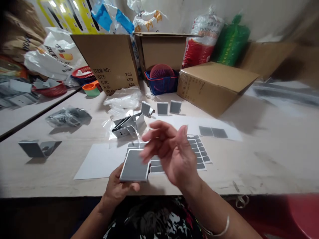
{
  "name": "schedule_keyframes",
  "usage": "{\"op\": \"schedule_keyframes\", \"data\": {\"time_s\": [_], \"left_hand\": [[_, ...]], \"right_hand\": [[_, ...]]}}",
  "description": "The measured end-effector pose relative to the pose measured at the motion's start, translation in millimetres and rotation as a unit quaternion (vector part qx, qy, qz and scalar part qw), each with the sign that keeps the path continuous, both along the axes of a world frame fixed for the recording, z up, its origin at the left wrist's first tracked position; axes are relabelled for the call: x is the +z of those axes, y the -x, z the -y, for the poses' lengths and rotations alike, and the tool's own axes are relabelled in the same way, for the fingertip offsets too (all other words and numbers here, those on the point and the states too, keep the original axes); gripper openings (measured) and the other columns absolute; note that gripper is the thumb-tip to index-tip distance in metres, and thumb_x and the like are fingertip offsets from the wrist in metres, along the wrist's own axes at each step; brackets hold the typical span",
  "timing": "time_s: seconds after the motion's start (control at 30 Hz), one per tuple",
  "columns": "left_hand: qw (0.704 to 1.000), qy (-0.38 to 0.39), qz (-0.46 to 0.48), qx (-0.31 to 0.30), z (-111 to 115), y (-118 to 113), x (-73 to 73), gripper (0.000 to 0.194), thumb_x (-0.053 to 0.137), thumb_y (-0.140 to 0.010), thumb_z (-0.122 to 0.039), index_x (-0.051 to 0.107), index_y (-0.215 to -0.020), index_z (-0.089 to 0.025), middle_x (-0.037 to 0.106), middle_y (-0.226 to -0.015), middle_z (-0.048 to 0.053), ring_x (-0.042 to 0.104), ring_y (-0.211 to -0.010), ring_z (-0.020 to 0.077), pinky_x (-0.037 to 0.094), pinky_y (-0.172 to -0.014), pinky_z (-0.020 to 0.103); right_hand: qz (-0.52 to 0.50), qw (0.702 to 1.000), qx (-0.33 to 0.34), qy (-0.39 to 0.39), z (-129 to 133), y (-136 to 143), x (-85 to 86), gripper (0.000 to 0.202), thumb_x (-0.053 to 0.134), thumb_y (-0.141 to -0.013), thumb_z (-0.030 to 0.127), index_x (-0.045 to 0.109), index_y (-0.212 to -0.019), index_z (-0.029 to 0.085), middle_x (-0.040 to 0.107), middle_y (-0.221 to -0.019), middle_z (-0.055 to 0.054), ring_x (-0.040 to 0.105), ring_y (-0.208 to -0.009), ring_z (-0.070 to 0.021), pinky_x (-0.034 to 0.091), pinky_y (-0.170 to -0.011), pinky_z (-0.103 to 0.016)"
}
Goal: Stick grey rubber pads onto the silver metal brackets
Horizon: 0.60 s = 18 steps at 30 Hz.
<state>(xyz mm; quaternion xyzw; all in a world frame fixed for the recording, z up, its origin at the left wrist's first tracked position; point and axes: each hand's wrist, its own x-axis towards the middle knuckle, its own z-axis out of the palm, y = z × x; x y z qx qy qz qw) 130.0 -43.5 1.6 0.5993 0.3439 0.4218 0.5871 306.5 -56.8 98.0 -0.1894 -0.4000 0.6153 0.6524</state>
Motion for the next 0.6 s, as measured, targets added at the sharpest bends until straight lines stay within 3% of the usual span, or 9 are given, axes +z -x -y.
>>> {"op": "schedule_keyframes", "data": {"time_s": [0.07,0.1,0.17,0.27,0.43,0.6], "left_hand": [[0.999,0.0,0.033,0.01,-2,0,-2.6,0.04,0.078,-0.057,-0.03,0.061,-0.091,-0.017,0.062,-0.063,-0.001,0.057,-0.058,0.0159,0.048,-0.058,0.028],[0.998,-0.004,0.047,0.031,-2,0,-3.7,0.041,0.077,-0.059,-0.027,0.06,-0.094,-0.017,0.064,-0.069,0.001,0.059,-0.063,0.0166,0.049,-0.062,0.028],[0.995,-0.022,0.061,0.073,-2,-3,-5.0,0.043,0.075,-0.061,-0.024,0.059,-0.1,-0.018,0.066,-0.082,0.004,0.061,-0.073,0.0182,0.05,-0.066,0.027],[0.992,-0.054,0.061,0.096,-10,-7,-2.2,0.047,0.073,-0.063,-0.02,0.055,-0.107,-0.02,0.064,-0.09,0.004,0.061,-0.078,0.0176,0.051,-0.068,0.025],[0.984,-0.122,0.023,0.125,-50,-16,15.1,0.045,0.072,-0.065,-0.02,0.056,-0.107,-0.022,0.054,-0.101,0.004,0.056,-0.092,0.0193,0.049,-0.076,0.027],[0.968,-0.21,0.011,0.137,-100,-33,31.1,0.035,0.071,-0.066,-0.024,0.062,-0.099,-0.019,0.048,-0.106,0.007,0.047,-0.103,0.0234,0.043,-0.086,0.033]], "right_hand": [[0.07,0.989,-0.099,0.088,-4,-10,-17.7,0.033,0.039,-0.09,0.047,0.057,-0.097,0.02,0.06,-0.085,-0.003,0.055,-0.067,-0.0114,0.044,-0.061,-0.024],[0.119,0.979,-0.098,0.133,-6,-11,-28.3,0.026,0.047,-0.088,0.042,0.058,-0.093,0.019,0.059,-0.083,-0.003,0.053,-0.066,-0.0109,0.042,-0.058,-0.022],[0.179,0.966,-0.037,0.185,-9,-8,-47.7,0.024,0.052,-0.085,0.04,0.058,-0.088,0.017,0.058,-0.08,-0.004,0.052,-0.065,-0.0111,0.04,-0.055,-0.022],[0.2,0.96,0.062,0.186,-18,0,-63.2,0.028,0.05,-0.086,0.041,0.059,-0.082,0.015,0.054,-0.071,-0.002,0.049,-0.061,-0.0096,0.038,-0.054,-0.022],[0.203,0.96,0.087,0.174,-60,-4,-57.8,0.038,0.046,-0.085,0.05,0.058,-0.08,0.014,0.051,-0.064,0.0,0.049,-0.055,-0.0087,0.038,-0.047,-0.018],[0.181,0.964,0.105,0.163,-102,-13,-51.2,0.038,0.047,-0.083,0.053,0.052,-0.098,0.018,0.057,-0.065,-0.001,0.055,-0.048,-0.0118,0.04,-0.036,-0.018]]}}
